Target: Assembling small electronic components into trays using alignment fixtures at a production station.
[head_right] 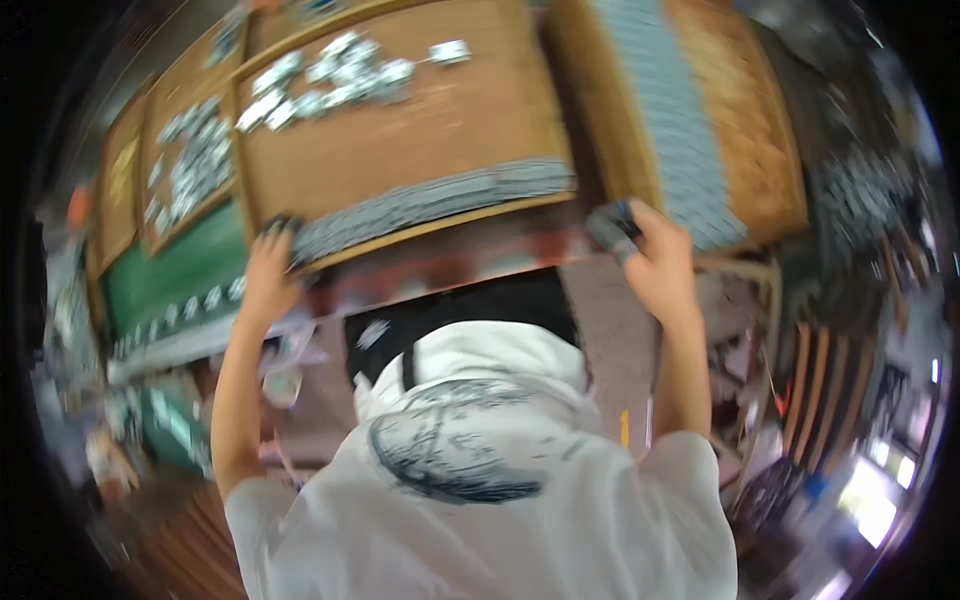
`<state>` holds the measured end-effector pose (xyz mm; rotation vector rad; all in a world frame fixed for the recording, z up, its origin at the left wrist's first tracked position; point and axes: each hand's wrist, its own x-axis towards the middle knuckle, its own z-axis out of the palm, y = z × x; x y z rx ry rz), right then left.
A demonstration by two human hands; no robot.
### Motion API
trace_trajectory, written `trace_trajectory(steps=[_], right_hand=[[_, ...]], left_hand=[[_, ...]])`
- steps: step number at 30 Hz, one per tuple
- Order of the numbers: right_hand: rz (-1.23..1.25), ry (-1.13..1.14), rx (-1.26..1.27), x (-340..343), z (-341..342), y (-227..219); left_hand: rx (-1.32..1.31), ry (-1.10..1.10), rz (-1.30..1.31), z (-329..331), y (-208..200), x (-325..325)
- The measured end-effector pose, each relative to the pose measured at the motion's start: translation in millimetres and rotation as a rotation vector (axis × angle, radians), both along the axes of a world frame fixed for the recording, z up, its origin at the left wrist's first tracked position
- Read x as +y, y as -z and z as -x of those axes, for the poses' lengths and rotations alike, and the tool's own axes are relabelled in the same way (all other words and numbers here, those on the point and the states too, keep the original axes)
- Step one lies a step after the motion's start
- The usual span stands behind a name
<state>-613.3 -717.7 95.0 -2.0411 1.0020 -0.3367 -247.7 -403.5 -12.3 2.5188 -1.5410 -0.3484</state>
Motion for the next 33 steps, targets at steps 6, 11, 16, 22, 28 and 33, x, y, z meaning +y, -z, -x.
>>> trace_trajectory(steps=[6,11,16,22,28,33], right_hand=[[0.287,0.697,-0.156,-97.6,114.7,9.5],[0.698,0.544,0.703,-122.8,136.9,32.6],[0.685,0.167,0.558,-146.1,165.6,34.9],[0.223,0.505,0.046,-171.7,195.5,67.0],[0.253,0.617,-0.101,-159.2,122.2,30.7],[-0.434,0.444,-0.671,-83.9,17.1,29.7]], left_hand=[[-0.021,0.013,0.081,1.3,-15.6,3.0],[-0.08,-0.014,0.093,8.9,-30.8,4.3],[-0.169,-0.16,0.12,-4.8,-16.2,21.6],[-0.061,-0.86,0.519,-30.1,3.7,110.4],[0.148,-1.086,0.041,-29.6,-2.4,108.4],[0.065,-1.108,0.023,-35.8,31.5,87.8]])
